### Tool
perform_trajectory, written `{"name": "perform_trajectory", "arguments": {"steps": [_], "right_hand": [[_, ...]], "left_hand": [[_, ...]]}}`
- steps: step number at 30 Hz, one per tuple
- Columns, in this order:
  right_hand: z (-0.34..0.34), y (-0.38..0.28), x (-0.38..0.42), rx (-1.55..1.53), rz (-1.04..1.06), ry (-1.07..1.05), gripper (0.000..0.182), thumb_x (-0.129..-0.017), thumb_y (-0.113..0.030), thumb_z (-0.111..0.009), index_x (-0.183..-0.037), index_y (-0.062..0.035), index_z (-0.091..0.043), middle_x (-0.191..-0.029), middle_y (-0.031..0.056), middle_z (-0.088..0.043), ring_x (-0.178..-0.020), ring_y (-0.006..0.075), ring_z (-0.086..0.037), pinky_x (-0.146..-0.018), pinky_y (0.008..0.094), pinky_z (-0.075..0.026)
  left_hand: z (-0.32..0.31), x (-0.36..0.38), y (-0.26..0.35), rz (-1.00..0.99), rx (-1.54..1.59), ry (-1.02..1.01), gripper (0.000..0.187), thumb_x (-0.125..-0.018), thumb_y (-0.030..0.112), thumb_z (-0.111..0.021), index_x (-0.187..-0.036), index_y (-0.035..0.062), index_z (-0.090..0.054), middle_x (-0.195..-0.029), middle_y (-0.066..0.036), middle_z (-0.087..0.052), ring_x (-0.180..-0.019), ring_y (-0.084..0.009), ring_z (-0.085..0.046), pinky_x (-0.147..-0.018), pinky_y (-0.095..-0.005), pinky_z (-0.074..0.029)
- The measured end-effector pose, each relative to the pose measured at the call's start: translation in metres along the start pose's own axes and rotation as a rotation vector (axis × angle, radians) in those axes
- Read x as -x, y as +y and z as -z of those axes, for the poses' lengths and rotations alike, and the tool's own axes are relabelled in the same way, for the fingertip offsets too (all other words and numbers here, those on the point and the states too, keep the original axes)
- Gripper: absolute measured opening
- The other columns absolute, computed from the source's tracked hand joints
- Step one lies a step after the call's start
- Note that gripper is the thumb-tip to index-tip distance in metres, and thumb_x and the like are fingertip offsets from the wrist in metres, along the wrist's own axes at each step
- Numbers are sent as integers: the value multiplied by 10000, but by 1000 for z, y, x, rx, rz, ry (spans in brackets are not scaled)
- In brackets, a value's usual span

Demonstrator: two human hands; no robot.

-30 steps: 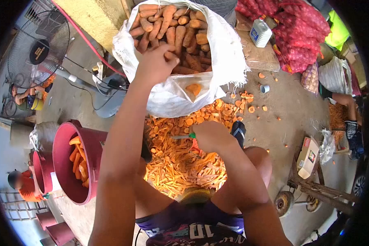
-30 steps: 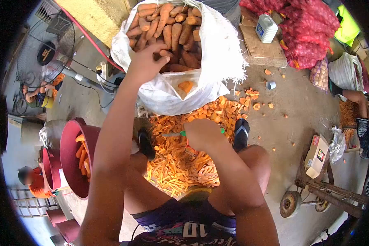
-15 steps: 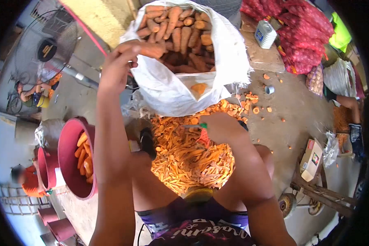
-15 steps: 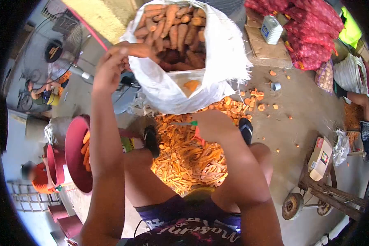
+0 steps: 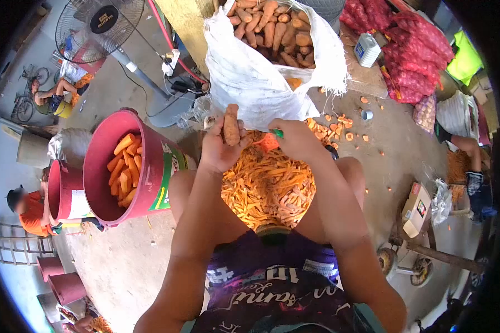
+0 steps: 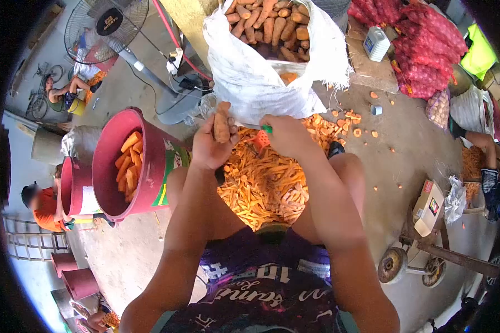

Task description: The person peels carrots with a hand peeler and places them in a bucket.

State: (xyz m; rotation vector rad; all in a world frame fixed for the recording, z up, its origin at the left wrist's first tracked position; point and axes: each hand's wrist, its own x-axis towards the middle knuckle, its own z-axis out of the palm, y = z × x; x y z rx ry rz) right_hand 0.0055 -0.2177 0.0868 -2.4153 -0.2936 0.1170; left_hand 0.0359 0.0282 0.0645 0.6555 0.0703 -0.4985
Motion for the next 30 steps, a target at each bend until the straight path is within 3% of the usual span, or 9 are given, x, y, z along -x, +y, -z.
{"name": "perform_trajectory", "arguments": {"steps": [3, 5, 11, 14, 16, 21, 22, 26, 30], "right_hand": [[-33, -10, 3, 6, 86, 80, 251, -941, -136, -622, -1180, -99, -691, -1013, 230, -730, -985, 447, -696, -851, 540, -538], [-53, -10, 2, 57, 96, 91, 244, -935, -152, -635, -1168, -87, -667, -1001, 211, -723, -970, 442, -700, -831, 546, -545], [-68, -20, 5, 204, 68, 65, 257, -923, -148, -636, -1155, -39, -616, -1074, 181, -708, -982, 421, -718, -839, 526, -580], [-57, -7, -6, 341, -145, 97, 274, -948, -136, -618, -1191, -9, -629, -1138, 211, -715, -1063, 427, -722, -887, 523, -594], [-43, 28, -19, 275, -470, -58, 302, -977, -118, -591, -1245, 17, -634, -1216, 253, -706, -1138, 433, -711, -935, 522, -596], [-26, 23, -13, 281, -438, -62, 301, -981, -114, -583, -1246, 16, -642, -1208, 272, -709, -1132, 422, -714, -947, 525, -588], [-30, 12, -7, 281, -345, -54, 286, -976, -115, -588, -1226, 13, -642, -1178, 262, -717, -1117, 415, -717, -936, 525, -588], [-62, -17, 11, 243, -117, -28, 271, -966, -192, -640, -1169, -13, -663, -1082, 246, -738, -1022, 435, -720, -875, 541, -574], [-60, -7, 3, 279, -137, 27, 288, -954, -191, -661, -1172, -3, -660, -1077, 243, -740, -1012, 423, -729, -864, 530, -581]], "left_hand": [[9, 13, -25, 37, 62, 48, 377, -1156, 409, -389, -1293, 137, -611, -1024, -20, -648, -931, -176, -602, -778, -350, -473], [-5, 18, -33, 27, 62, 285, 357, -1157, 402, -385, -1263, 149, -614, -1008, -11, -652, -898, -172, -603, -744, -345, -462], [7, 30, -45, 83, 94, 95, 353, -1162, 390, -385, -1305, 147, -598, -1018, -25, -650, -847, -178, -588, -720, -327, -456], [-3, 43, -46, 165, 55, 144, 354, -1161, 383, -396, -1314, 130, -592, -991, -33, -638, -837, -182, -586, -722, -335, -461], [-11, 49, -47, 210, 25, 186, 361, -1160, 386, -400, -1307, 117, -591, -972, -36, -630, -827, -184, -586, -732, -347, -468], [1, 48, -43, 164, 0, 159, 328, -1147, 341, -430, -1318, 119, -601, -987, -30, -631, -849, -182, -587, -750, -343, -475], [-8, 48, -38, 179, -51, 281, 332, -1141, 298, -408, -1327, 106, -605, -1022, -37, -640, -875, -184, -586, -772, -349, -477], [11, 36, -52, 73, -84, 213, 340, -1127, 255, -385, -1315, 78, -606, -1082, -54, -650, -911, -188, -589, -791, -357, -479], [-6, 43, -53, 109, -102, 219, 385, -1103, 232, -415, -1398, 44, -575, -1031, -47, -628, -881, -181, -579, -786, -363, -479]]}}
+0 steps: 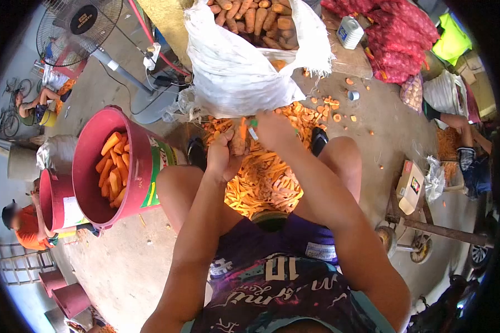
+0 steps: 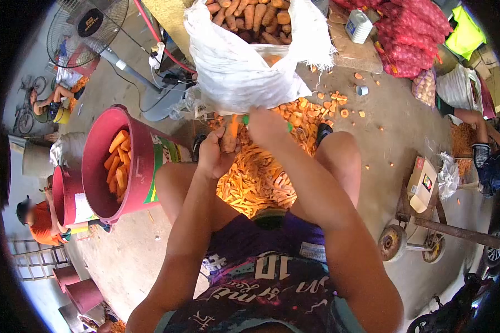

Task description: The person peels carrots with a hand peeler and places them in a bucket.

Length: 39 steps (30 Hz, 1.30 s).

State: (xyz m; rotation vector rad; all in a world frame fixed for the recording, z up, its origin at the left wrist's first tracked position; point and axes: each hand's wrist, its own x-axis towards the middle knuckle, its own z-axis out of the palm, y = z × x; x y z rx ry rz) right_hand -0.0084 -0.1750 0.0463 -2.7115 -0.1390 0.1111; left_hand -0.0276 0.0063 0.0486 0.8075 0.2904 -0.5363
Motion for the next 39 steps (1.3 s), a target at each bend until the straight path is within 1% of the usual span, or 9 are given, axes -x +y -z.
{"name": "perform_trajectory", "arguments": {"steps": [2, 5, 14, 17, 19, 24, 27, 28, 39], "right_hand": [[2, 43, -24, 26, -311, -181, 280, -905, -99, -691, -1160, 16, -698, -1134, 242, -739, -1029, 393, -743, -884, 508, -598], [26, 55, -24, 23, -233, -321, 301, -880, -101, -726, -1152, 29, -718, -1178, 242, -735, -1046, 377, -744, -877, 497, -603], [16, 3, 1, -300, 63, -94, 307, -907, -161, -655, -1139, 32, -709, -1042, 276, -734, -1021, 443, -709, -894, 528, -548], [-6, 25, -11, -296, 2, -157, 286, -906, -153, -652, -1119, 25, -720, -1008, 259, -738, -1011, 436, -711, -869, 512, -551], [-18, 43, -23, 137, 64, -508, 288, -896, -150, -678, -1145, -11, -719, -1008, 252, -737, -1008, 421, -716, -853, 497, -555], [26, 42, -16, -372, 65, -237, 348, -865, -191, -789, -1175, -59, -700, -1045, 168, -752, -1018, 307, -725, -904, 432, -551], [43, 32, -10, -567, 54, -166, 461, -832, -242, -864, -1216, -66, -677, -1090, 112, -753, -1037, 248, -713, -953, 397, -537], [45, 30, -8, -611, 40, -145, 524, -815, -270, -896, -1238, -64, -666, -1116, 88, -752, -1048, 228, -704, -974, 380, -531], [30, 41, -14, -606, 87, -81, 712, -761, -372, -941, -1328, -70, -634, -1157, 182, -742, -1087, 356, -707, -964, 426, -541]], "left_hand": [[-6, 8, 2, 19, -25, -30, 377, -1101, 246, -453, -1398, 47, -572, -963, -28, -611, -834, -179, -569, -781, -361, -477], [-1, 11, 7, 22, -43, -87, 508, -1108, 224, -377, -1561, 17, -482, -1079, -41, -636, -877, -158, -580, -778, -338, -477], [5, -4, 0, -254, -563, 164, 424, -972, 313, -805, -1193, -25, -675, -1010, -38, -657, -816, -70, -571, -702, -285, -487], [8, -1, -2, -376, -670, 33, 360, -1002, 302, -766, -1166, -7, -677, -1010, -44, -660, -779, -90, -584, -675, -299, -504], [1, 3, 4, -507, -238, -328, 343, -1035, 285, -710, -1216, 0, -654, -1000, -57, -656, -779, -108, -602, -671, -288, -512], [8, -6, 20, -316, -177, 121, 355, -1146, 296, -459, -1431, 126, -584, -863, -10, -571, -702, -105, -556, -603, -258, -451], [30, -19, 15, -144, -92, 49, 383, -1145, 305, -449, -1460, 126, -573, -849, -1, -560, -678, -108, -547, -579, -241, -448], [20, -18, 12, -110, -85, 62, 425, -1155, 283, -402, -1543, 128, -481, -1109, -28, -598, -785, -100, -580, -695, -261, -512], [10, -17, -1, 67, -171, -100, 336, -1156, 299, -401, -1342, 115, -612, -1114, -11, -689, -915, -127, -659, -725, -297, -534]]}}
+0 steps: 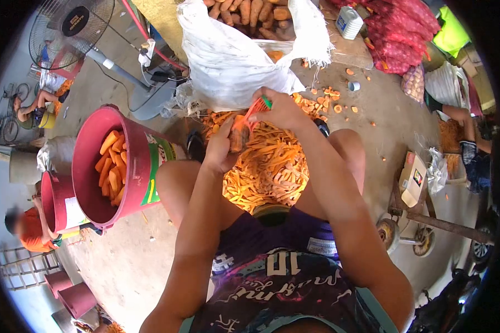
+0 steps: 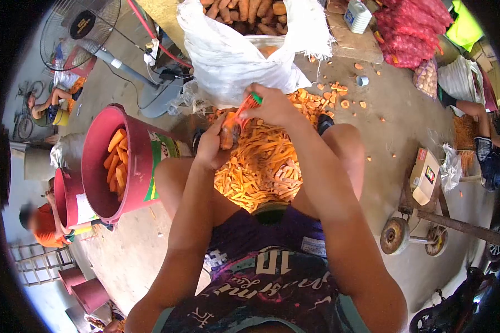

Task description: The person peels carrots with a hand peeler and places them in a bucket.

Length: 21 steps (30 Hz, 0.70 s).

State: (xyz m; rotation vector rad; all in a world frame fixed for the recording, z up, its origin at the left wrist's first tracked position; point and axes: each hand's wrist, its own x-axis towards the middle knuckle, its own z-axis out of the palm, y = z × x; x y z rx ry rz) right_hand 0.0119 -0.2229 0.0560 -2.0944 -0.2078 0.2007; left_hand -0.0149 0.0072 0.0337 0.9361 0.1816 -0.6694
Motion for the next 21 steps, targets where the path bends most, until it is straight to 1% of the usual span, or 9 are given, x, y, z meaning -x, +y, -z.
{"name": "perform_trajectory", "arguments": {"steps": [4, 6, 7, 8, 10, 11, 18, 20, 21], "right_hand": [[26, 14, -11, 104, -230, 190, 643, -762, -357, -955, -1245, -80, -634, -1068, 151, -737, -1014, 261, -700, -893, 393, -552], [24, 15, -12, -50, -161, 163, 660, -766, -356, -951, -1271, -84, -625, -1062, 158, -733, -1016, 262, -698, -886, 390, -554], [16, 8, -8, -15, -138, 134, 684, -768, -376, -942, -1293, -80, -618, -1100, 180, -738, -1039, 327, -710, -908, 418, -554], [5, 3, -4, -9, -134, 129, 684, -768, -376, -942, -1293, -80, -618, -1100, 180, -738, -1039, 327, -710, -908, 418, -554], [-18, -3, 4, 80, 136, -18, 725, -761, -395, -932, -1325, -71, -613, -1155, 200, -740, -1081, 390, -708, -944, 444, -546], [-22, -7, 6, 127, 97, -66, 605, -778, -355, -927, -1247, -96, -644, -1193, 132, -739, -1117, 300, -698, -986, 411, -522], [1, 3, -1, 53, 60, 82, 611, -784, -356, -927, -1248, -86, -637, -1224, 154, -738, -1150, 291, -701, -988, 401, -523], [16, 1, -2, 100, -95, 128, 715, -803, -340, -908, -1369, -37, -593, -1284, 204, -720, -1194, 364, -695, -1012, 444, -529], [23, -4, -3, 26, -218, 88, 683, -828, -318, -894, -1367, -37, -582, -1315, 200, -712, -1227, 347, -684, -1038, 437, -522]], "left_hand": [[2, 14, 4, 51, -23, -20, 375, -1147, 340, -459, -1429, 134, -594, -1104, -3, -682, -884, -127, -639, -767, -303, -532], [10, 11, 1, -33, 11, 22, 377, -1151, 336, -451, -1426, 121, -593, -1120, -16, -684, -891, -132, -644, -776, -305, -542], [12, 7, 1, -39, 14, 24, 377, -1151, 336, -451, -1426, 121, -593, -1120, -16, -684, -891, -132, -644, -776, -305, -542], [13, 2, -1, -48, 46, 93, 377, -1152, 333, -447, -1426, 120, -593, -1133, -24, -688, -908, -139, -651, -785, -314, -546], [12, -2, -2, -50, 82, 166, 376, -1154, 330, -442, -1426, 118, -593, -1146, -33, -692, -925, -145, -659, -793, -323, -550], [10, -1, -2, -16, 74, 143, 379, -1154, 333, -440, -1431, 123, -593, -1158, -34, -695, -946, -151, -665, -801, -340, -553], [5, 5, 2, 66, -13, 62, 414, -1143, 334, -466, -1456, 85, -573, -1197, -56, -699, -957, -159, -687, -796, -311, -566], [13, 2, -1, 56, -20, 15, 419, -1139, 329, -477, -1457, 71, -568, -1181, -61, -699, -940, -161, -686, -791, -305, -565], [10, 2, -1, 55, 25, 82, 406, -1138, 323, -484, -1443, 69, -573, -1134, -55, -697, -894, -158, -676, -759, -304, -562]]}}
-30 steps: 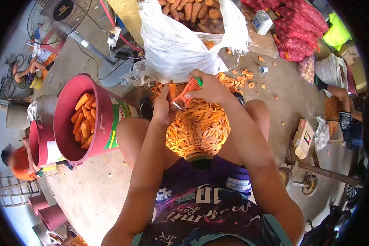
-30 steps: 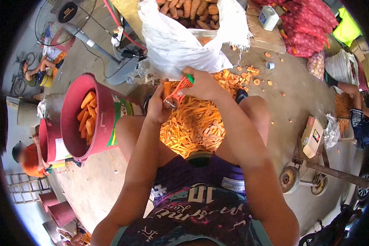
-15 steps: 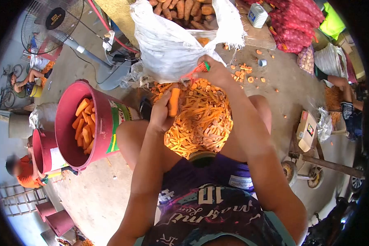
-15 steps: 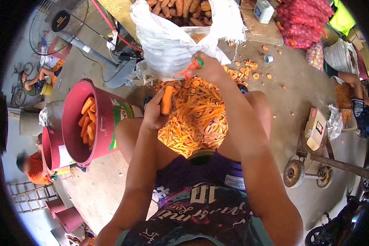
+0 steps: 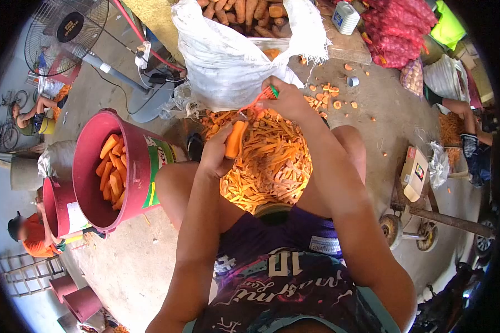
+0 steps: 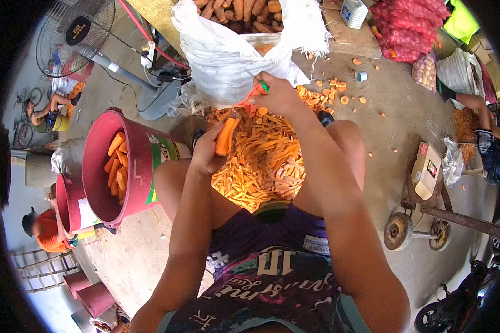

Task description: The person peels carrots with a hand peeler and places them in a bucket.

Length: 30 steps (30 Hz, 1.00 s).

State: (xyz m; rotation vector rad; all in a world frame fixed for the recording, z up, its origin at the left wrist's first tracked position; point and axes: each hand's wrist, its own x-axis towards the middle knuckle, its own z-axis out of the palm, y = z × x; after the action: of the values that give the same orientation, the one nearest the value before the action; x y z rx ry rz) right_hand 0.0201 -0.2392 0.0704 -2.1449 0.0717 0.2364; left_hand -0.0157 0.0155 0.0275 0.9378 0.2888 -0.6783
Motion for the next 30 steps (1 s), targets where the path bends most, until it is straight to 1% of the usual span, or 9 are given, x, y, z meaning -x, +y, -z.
{"name": "perform_trajectory", "arguments": {"steps": [3, 8, 11, 13, 16, 20, 23, 26, 30], "right_hand": [[-8, 5, -1, 29, 90, 60, 633, -807, -379, -923, -1273, -91, -605, -1168, 166, -730, -1138, 285, -698, -997, 395, -519], [-26, 0, 7, 62, 230, 5, 629, -820, -366, -912, -1293, -90, -601, -1234, 158, -716, -1183, 291, -679, -1044, 386, -508], [-21, 1, 5, 3, 226, 52, 621, -824, -356, -907, -1297, -94, -601, -1266, 146, -708, -1202, 314, -668, -1066, 387, -500], [-22, -2, 10, -10, 184, 57, 617, -823, -351, -906, -1294, -92, -602, -1281, 140, -706, -1208, 324, -663, -1072, 389, -497], [-31, -5, 17, 47, 256, -152, 655, -808, -334, -912, -1311, -62, -592, -1305, 122, -707, -1206, 308, -668, -1059, 392, -502], [-38, -1, 12, -58, 316, -166, 609, -785, -310, -923, -1260, -74, -624, -1188, 86, -739, -1137, 264, -693, -1023, 393, -514], [-35, 7, 4, -49, 299, -124, 548, -790, -302, -920, -1216, -101, -641, -1145, 102, -742, -1102, 274, -703, -999, 391, -519], [-19, 18, -8, 10, 142, 73, 551, -821, -326, -907, -1236, -107, -619, -1122, 126, -741, -1091, 282, -704, -975, 394, -528], [-5, 2, -4, -49, -13, 39, 610, -824, -335, -897, -1309, -106, -607, -1182, 162, -735, -1139, 299, -705, -988, 405, -533]], "left_hand": [[0, -3, 1, -31, 42, 131, 378, -1137, 314, -496, -1406, 66, -587, -1039, -43, -683, -816, -148, -655, -689, -294, -550], [25, -14, -1, -83, 50, 236, 331, -1139, 320, -502, -1346, 86, -613, -948, -27, -659, -774, -135, -636, -611, -272, -531], [18, -8, 2, -123, 111, 139, 340, -1145, 310, -489, -1395, 106, -598, -956, -23, -643, -787, -132, -636, -610, -266, -532], [9, -2, 2, -131, 95, 106, 371, -1157, 299, -450, -1461, 120, -566, -1081, -33, -674, -853, -139, -664, -666, -281, -554], [8, -10, -1, -104, 88, -40, 404, -1162, 289, -417, -1509, 119, -535, -1234, -45, -682, -970, -151, -685, -757, -308, -574], [-1, -4, -3, -78, -4, -90, 411, -1154, 286, -423, -1504, 101, -534, -1289, -44, -681, -1041, -159, -684, -819, -328, -577], [-16, 7, 5, -61, -55, -94, 413, -1153, 300, -434, -1502, 107, -540, -1253, -34, -686, -1002, -151, -678, -795, -311, -572], [7, 1, 2, 1, -97, -112, 405, -1154, 310, -437, -1500, 130, -550, -1211, -26, -688, -972, -152, -667, -770, -303, -568], [6, 9, 3, -51, -119, -82, 409, -1161, 319, -416, -1464, 87, -562, -1157, -26, -691, -934, -116, -669, -713, -275, -556]]}}
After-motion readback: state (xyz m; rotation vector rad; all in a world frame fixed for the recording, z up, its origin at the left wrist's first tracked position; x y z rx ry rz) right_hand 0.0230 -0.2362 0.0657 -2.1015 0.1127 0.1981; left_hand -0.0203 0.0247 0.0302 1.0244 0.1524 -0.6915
